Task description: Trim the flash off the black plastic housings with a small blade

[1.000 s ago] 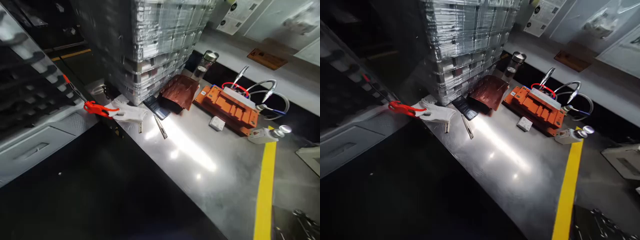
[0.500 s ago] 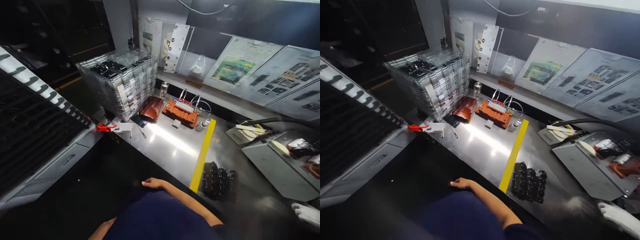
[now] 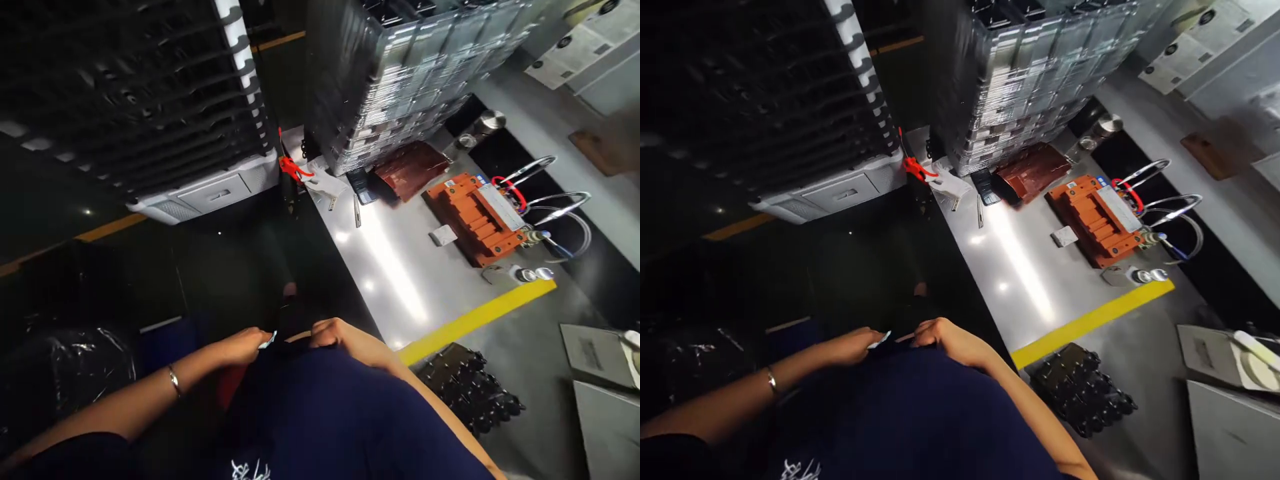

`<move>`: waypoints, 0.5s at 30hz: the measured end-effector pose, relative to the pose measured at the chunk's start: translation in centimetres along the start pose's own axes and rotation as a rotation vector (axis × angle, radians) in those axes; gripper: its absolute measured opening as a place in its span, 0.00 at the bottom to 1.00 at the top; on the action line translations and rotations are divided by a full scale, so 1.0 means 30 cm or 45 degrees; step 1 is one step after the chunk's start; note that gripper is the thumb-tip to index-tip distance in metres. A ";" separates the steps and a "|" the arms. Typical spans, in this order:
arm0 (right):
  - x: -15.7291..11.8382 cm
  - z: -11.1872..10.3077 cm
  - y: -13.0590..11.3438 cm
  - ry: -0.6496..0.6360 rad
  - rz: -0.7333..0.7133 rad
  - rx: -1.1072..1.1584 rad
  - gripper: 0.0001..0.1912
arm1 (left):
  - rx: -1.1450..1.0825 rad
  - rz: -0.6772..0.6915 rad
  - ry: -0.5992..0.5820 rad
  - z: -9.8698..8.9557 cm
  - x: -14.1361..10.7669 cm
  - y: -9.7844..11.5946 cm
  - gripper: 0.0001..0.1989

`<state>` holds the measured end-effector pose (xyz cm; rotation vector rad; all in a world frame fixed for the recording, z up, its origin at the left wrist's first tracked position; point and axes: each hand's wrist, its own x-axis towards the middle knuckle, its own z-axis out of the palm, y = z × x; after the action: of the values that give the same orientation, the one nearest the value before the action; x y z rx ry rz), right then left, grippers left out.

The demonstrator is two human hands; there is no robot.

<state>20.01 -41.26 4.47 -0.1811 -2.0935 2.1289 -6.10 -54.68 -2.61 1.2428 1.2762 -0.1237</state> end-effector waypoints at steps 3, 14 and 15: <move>0.008 -0.005 -0.027 -0.040 0.073 0.029 0.26 | -0.132 0.130 0.008 0.041 0.028 -0.026 0.18; 0.032 0.011 0.009 -0.016 0.441 0.055 0.22 | -0.196 -0.115 0.238 0.125 0.190 -0.092 0.19; 0.029 0.013 0.013 0.003 0.466 0.058 0.22 | -0.192 -0.140 0.229 0.124 0.189 -0.100 0.17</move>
<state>19.06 -41.50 4.11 -0.6033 -2.1425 2.3650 -3.60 -55.61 -9.55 1.0727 1.4824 0.0062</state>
